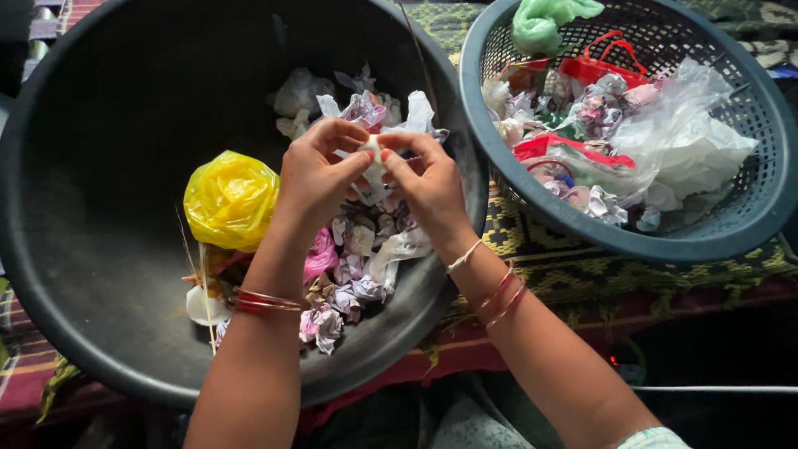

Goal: The person sits on a patterned mat and sorts small crumpled wrappers from a large black bowl into a grey plastic basket. They handle the wrappers one by one, occasionally moving aside larger plastic bags to access more items.

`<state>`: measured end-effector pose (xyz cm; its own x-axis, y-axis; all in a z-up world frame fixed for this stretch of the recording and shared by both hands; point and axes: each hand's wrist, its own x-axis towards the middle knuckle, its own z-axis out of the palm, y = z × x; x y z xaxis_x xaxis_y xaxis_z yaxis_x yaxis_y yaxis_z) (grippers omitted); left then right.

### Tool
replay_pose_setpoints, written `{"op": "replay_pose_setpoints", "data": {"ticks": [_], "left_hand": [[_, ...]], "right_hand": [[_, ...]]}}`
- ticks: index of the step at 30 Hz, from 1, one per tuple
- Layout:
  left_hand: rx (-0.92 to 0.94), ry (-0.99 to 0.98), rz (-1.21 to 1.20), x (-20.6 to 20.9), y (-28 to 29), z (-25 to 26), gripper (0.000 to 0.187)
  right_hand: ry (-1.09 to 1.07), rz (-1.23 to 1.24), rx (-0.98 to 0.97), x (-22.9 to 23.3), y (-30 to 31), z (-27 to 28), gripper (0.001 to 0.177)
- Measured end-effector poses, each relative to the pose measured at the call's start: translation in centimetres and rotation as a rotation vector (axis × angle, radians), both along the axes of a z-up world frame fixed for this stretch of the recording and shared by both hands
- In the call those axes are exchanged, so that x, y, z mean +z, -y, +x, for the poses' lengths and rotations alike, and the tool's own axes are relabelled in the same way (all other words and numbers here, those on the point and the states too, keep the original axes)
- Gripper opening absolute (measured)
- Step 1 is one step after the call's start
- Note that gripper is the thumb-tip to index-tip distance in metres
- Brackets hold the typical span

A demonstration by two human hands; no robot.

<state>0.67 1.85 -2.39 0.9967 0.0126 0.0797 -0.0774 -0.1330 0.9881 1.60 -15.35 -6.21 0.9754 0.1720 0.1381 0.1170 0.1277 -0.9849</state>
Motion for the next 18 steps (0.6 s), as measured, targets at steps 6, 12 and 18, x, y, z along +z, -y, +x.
{"op": "replay_pose_setpoints", "data": {"ticks": [6,12,18], "left_hand": [[-0.024,0.004,0.049,0.4,-0.3,-0.2,0.025],[-0.004,0.029,0.166,0.7,0.2,-0.3,0.029],[-0.073,0.152,0.288,0.8,0.5,-0.7,0.036]], "right_hand": [[0.097,-0.117,0.048,0.8,-0.1,-0.6,0.040],[0.000,-0.046,0.088,-0.1,-0.2,-0.1,0.041],[-0.128,0.133,0.069,-0.8,0.0,0.5,0.039]]}}
